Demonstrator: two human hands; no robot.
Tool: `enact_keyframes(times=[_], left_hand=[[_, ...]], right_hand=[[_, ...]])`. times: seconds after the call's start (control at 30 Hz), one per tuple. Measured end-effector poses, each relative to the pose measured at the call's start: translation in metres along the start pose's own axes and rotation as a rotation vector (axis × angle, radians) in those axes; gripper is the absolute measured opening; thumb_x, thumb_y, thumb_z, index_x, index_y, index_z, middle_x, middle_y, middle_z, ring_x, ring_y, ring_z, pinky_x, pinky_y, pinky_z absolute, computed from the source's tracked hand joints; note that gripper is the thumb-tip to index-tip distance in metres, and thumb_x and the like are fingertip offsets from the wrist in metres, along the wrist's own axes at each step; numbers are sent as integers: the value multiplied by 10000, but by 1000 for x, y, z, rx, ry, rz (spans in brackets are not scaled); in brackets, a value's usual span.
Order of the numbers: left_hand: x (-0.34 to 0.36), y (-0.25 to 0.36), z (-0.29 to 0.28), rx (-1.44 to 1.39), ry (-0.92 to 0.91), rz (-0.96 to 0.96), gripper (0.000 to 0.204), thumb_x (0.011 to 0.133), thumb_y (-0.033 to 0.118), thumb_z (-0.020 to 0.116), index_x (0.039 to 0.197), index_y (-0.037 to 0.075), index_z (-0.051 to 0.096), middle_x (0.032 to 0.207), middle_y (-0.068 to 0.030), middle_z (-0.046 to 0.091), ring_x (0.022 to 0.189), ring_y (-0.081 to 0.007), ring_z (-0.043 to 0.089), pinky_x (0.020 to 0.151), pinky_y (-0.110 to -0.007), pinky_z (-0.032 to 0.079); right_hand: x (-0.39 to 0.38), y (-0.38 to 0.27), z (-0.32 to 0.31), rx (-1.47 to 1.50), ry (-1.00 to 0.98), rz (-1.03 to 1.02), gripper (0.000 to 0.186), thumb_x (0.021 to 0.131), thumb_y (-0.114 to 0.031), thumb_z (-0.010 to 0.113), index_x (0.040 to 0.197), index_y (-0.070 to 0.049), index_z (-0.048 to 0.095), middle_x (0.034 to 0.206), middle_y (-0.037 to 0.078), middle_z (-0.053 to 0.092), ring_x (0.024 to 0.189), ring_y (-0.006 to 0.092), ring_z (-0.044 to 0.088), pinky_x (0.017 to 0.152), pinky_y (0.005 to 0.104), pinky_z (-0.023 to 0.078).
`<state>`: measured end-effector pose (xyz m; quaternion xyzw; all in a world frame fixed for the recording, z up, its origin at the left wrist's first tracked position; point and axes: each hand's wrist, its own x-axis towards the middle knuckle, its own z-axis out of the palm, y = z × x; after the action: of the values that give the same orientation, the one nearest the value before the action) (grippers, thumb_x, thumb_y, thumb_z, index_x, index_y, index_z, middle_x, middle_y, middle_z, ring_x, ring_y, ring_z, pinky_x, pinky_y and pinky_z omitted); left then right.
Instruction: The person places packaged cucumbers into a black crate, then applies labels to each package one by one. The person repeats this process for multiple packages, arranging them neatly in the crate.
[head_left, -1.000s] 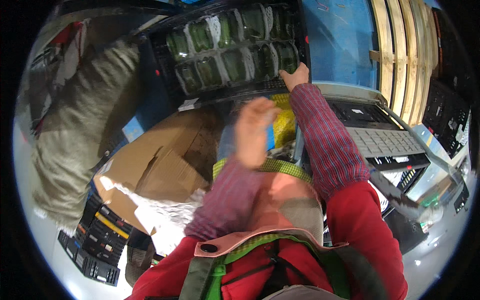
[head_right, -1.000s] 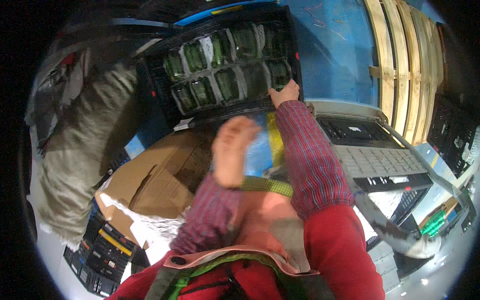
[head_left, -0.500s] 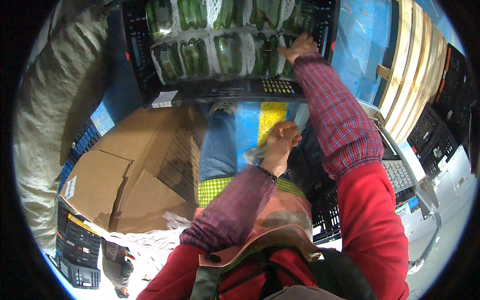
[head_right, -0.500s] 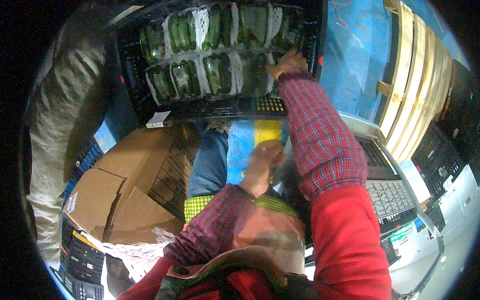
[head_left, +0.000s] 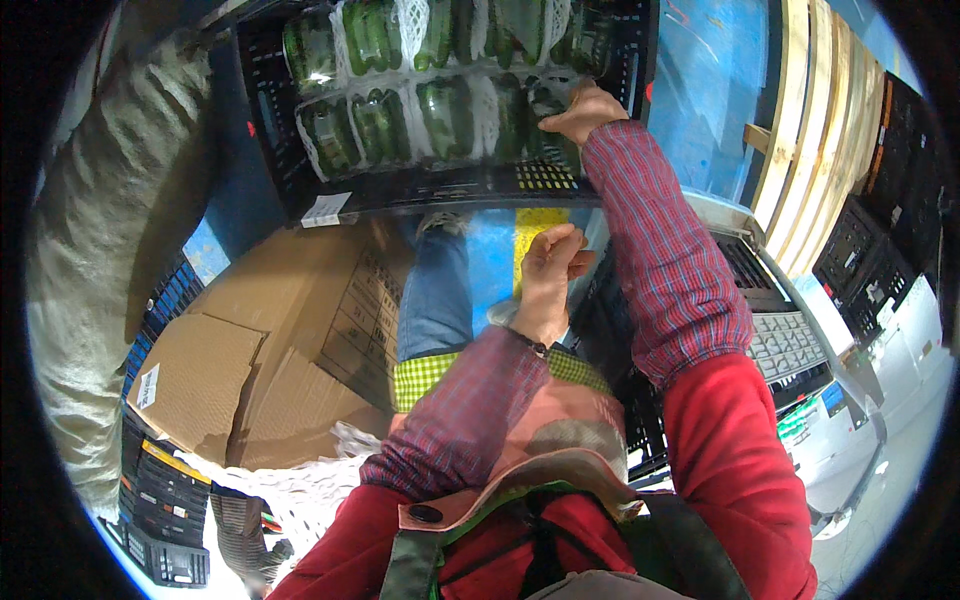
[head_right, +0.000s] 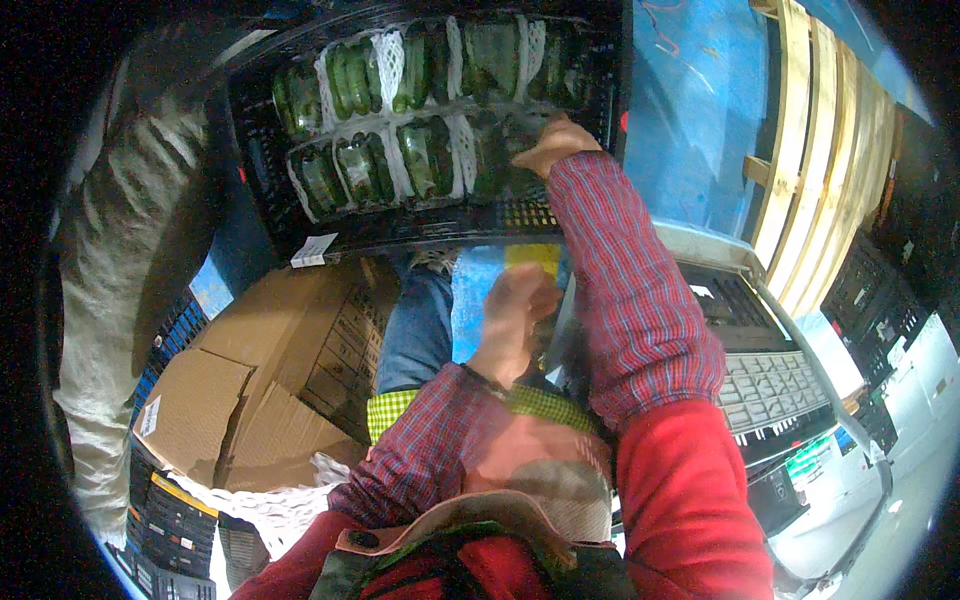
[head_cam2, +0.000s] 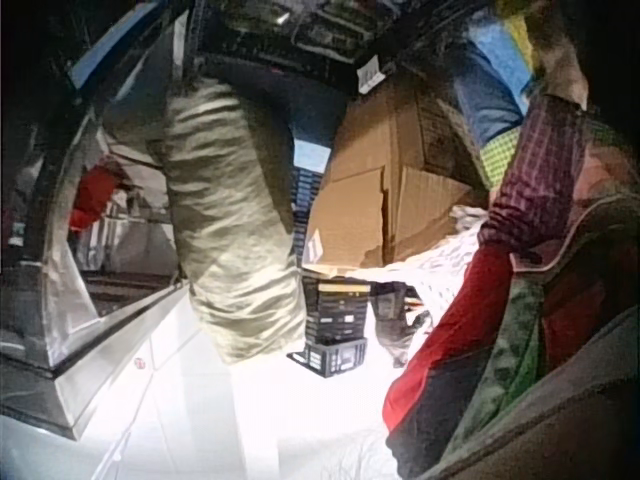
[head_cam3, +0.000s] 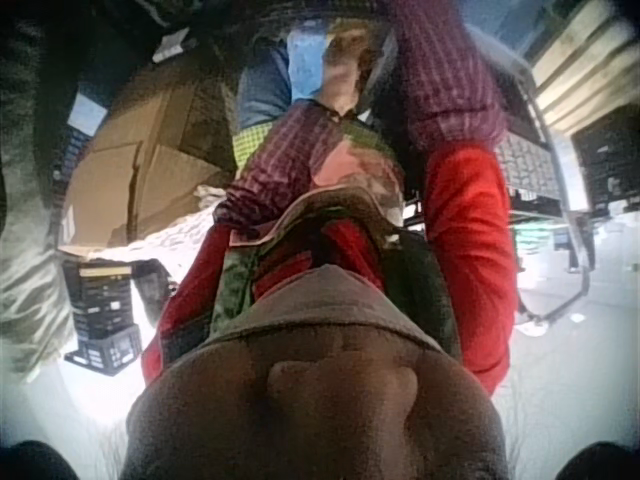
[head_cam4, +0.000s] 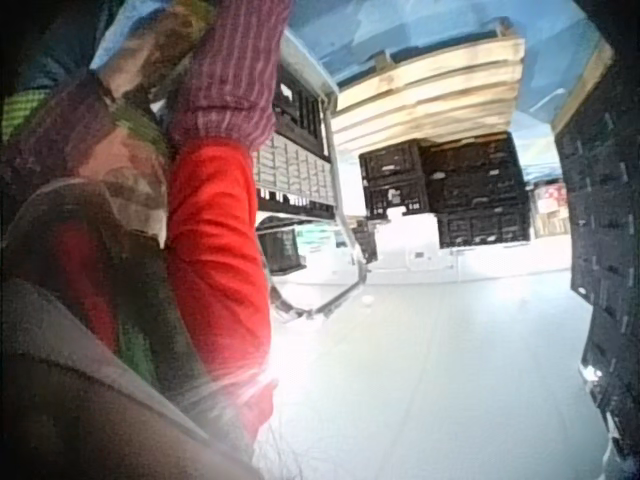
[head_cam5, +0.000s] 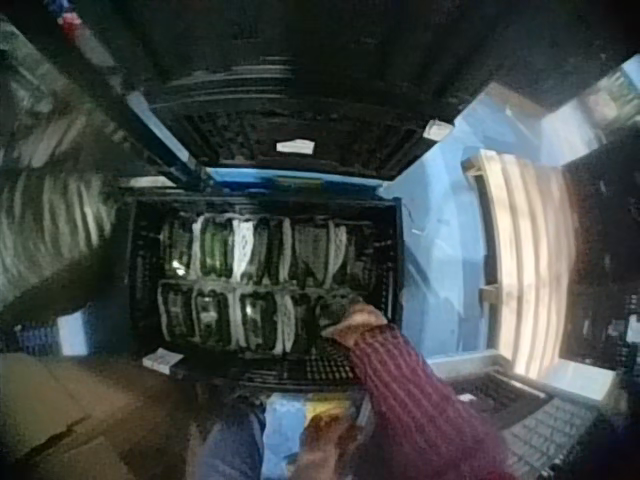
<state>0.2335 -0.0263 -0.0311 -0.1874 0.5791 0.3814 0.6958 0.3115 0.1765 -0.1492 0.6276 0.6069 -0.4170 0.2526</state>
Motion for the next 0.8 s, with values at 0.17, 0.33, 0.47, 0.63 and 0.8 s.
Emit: enact_keyframes(times=[0.17,0.33,0.47,0.63,0.8], left_hand=[[-3,3,4,-1,8,-28,291,934,282,671,1148,92,616,999,-28,640,864,-150,644,782,-298,480],[-2,9,5,-18,15,-89,328,924,315,683,1156,95,609,996,-27,640,872,-152,639,776,-299,482],[2,12,3,-73,13,-114,417,922,388,676,1197,90,582,1015,-37,636,899,-165,638,797,-315,481],[8,13,0,-294,-88,-197,597,933,531,597,1317,83,500,1229,-87,591,1103,-203,584,902,-353,450],[10,36,4,-636,-338,-11,629,972,532,521,1386,67,438,1411,-123,498,1290,-238,479,1023,-397,407]], right_hand=[[-14,1,9,-53,43,-175,784,762,-496,772,1330,-7,541,1315,226,583,1202,340,579,998,403,474],[2,17,15,38,66,-209,587,830,-421,740,1235,-17,608,1206,213,644,1144,353,603,963,409,475],[-11,28,1,34,216,-70,534,829,-356,749,1180,24,615,1117,244,664,1045,370,646,889,415,504],[-83,19,-17,512,625,-57,484,846,-303,744,1149,50,609,1025,205,686,925,299,677,820,376,535],[-151,7,3,1495,289,-120,343,898,-138,666,1216,-51,572,990,-7,649,752,45,566,611,201,432]])
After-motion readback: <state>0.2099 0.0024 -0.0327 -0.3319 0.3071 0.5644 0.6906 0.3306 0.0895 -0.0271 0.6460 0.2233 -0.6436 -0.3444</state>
